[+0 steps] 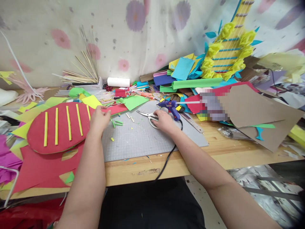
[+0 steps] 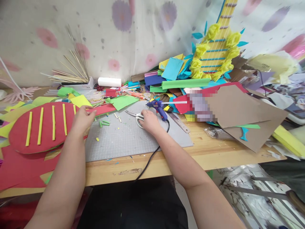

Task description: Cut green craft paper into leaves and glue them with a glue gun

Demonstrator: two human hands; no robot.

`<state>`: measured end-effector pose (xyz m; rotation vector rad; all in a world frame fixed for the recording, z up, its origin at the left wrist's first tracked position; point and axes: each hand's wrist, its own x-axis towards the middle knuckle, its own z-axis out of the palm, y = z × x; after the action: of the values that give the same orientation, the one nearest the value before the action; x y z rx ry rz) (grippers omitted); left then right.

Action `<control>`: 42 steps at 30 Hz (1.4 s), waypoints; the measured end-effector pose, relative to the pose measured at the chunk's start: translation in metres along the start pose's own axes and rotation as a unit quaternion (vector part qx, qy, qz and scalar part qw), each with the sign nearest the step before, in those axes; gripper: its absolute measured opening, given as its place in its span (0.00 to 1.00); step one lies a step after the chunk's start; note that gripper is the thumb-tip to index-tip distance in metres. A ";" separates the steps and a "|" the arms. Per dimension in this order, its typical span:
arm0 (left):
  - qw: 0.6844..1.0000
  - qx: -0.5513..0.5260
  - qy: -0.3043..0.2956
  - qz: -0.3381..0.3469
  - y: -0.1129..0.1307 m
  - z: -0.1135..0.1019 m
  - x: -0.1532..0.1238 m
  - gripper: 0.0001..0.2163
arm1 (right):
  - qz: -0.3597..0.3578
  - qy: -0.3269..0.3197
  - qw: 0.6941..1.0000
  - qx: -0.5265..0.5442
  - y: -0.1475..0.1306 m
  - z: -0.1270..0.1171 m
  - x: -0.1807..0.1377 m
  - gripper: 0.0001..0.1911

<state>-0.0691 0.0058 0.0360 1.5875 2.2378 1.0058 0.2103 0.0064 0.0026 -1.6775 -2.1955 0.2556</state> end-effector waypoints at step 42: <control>0.923 -0.383 0.007 -0.045 0.007 0.036 -0.002 0.03 | 0.073 -0.139 0.928 0.338 -0.060 0.010 0.045 0.25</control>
<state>-0.0443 0.0200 0.0131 1.1049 1.5684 1.5953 0.1423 0.0337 0.0229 -1.4492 -1.8278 1.2022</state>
